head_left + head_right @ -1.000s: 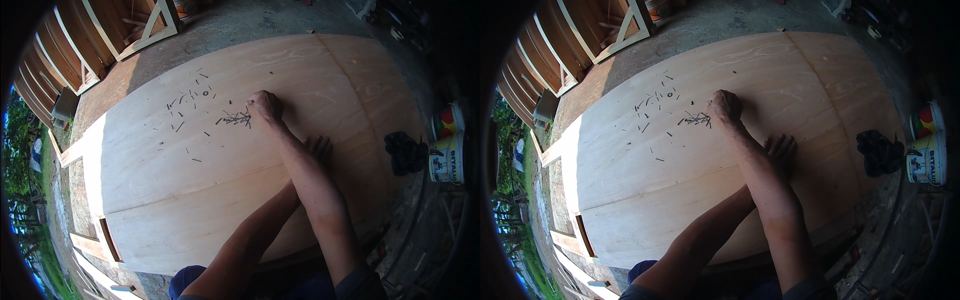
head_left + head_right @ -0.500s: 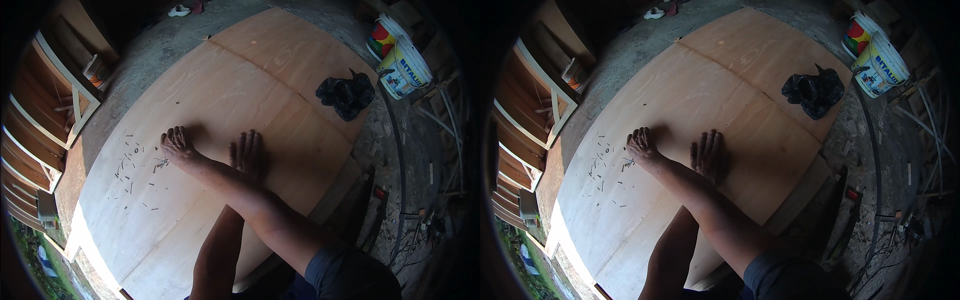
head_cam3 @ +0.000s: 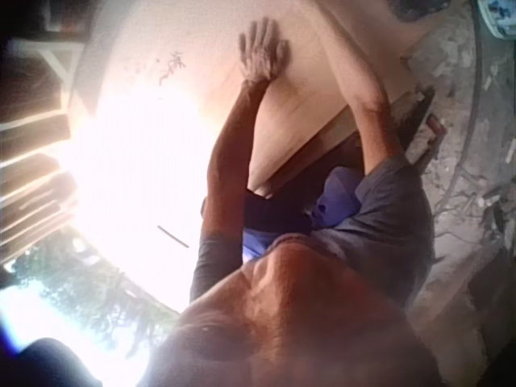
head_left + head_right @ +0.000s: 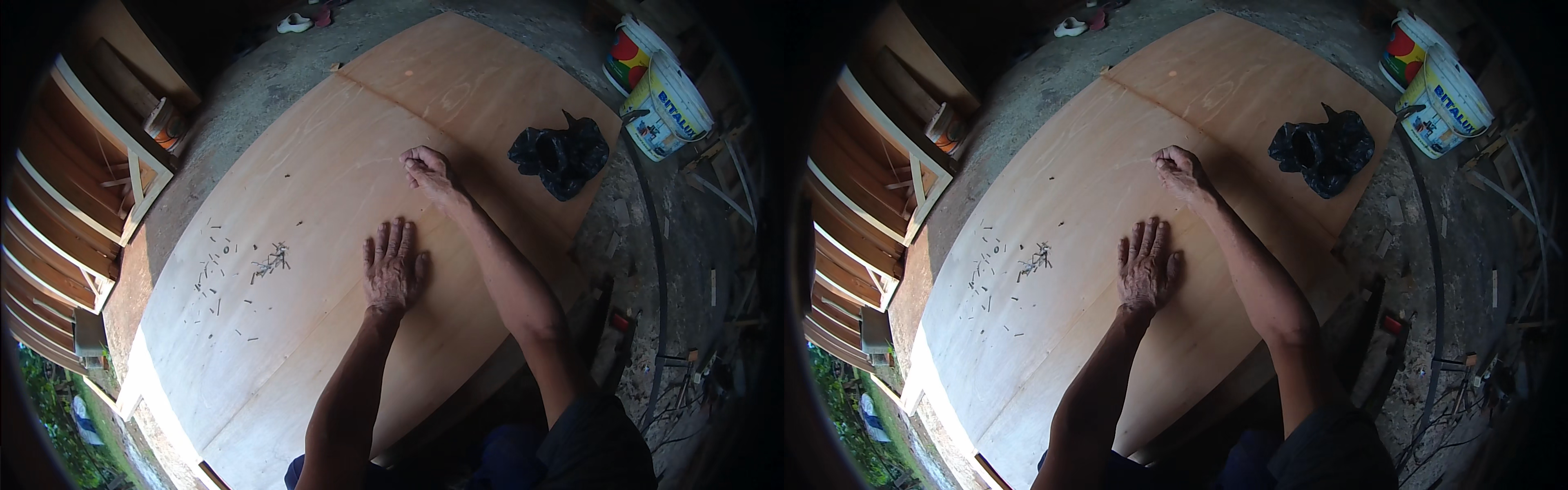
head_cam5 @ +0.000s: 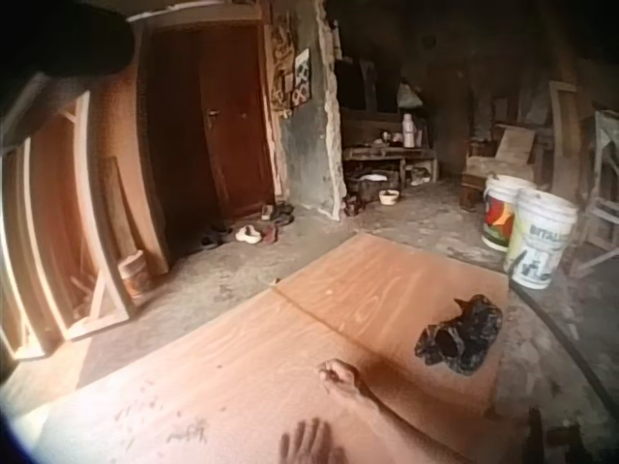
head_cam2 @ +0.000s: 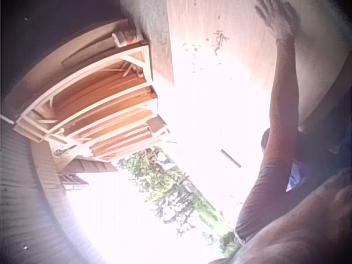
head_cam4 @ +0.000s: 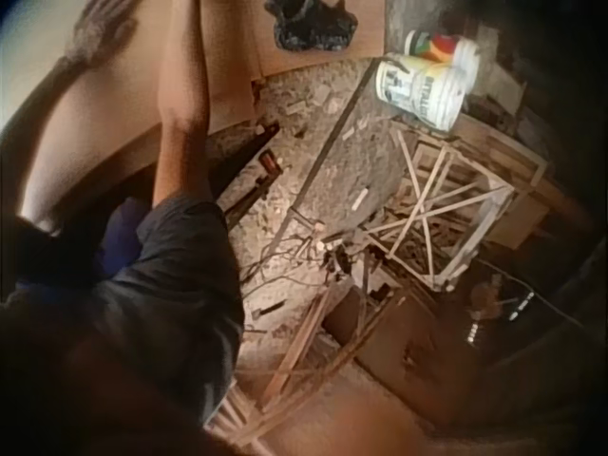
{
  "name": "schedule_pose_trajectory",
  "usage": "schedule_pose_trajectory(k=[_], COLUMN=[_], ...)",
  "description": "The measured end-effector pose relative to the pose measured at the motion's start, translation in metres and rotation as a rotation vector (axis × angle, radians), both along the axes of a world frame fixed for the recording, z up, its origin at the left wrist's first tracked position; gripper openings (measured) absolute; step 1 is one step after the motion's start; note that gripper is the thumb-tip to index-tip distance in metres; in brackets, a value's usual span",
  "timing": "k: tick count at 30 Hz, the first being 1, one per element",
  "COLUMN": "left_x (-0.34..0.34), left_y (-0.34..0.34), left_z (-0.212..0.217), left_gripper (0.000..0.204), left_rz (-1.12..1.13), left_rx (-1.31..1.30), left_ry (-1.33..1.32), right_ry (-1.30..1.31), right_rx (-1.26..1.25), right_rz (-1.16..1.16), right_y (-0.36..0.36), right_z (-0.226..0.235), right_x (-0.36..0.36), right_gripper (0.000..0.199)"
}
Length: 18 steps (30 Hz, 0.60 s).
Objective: The person hammers nails into a wooden frame using a hammer, then places a large plywood sheet over the frame and continues hammering nails to secure it. The person works on a concrete floor in an outdoor or semi-outdoor area with scattered wood pieces and tools.
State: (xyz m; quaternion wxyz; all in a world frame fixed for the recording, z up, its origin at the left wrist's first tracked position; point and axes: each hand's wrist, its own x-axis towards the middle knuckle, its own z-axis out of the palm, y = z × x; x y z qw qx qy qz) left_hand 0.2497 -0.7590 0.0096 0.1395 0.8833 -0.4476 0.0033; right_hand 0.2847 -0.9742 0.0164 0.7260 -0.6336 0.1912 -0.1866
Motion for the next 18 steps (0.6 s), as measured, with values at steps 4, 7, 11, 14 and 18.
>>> schedule_pose_trajectory(k=[4,7,11,14,18], left_x=[-0.011,-0.013,-0.011,-0.008,-0.005], left_y=[-0.013,-0.016,-0.017,-0.042,-0.101], left_z=[-0.001,-0.001,-0.001,-0.004,-0.01], left_gripper=[0.065,0.064,0.062,0.059,0.057], left_rz=[-0.015,-0.026,0.01,0.017,-0.057], left_rx=[0.001,0.005,0.032,0.01,-0.039], left_ry=[0.016,0.015,0.015,0.002,0.024], right_ry=[0.153,0.066,0.142,0.197,0.152], right_rx=[-0.653,-0.925,-0.92,-0.904,-0.872], right_rz=[-0.265,-0.305,-0.322,-0.3,-0.309], right_y=[-0.112,-0.14,-0.128,-0.123,-0.123], right_z=[-0.033,-0.044,-0.041,-0.038,-0.043], right_x=[-0.074,-0.093,-0.092,-0.089,-0.092], right_gripper=[0.009,0.012,0.015,0.018,0.023])
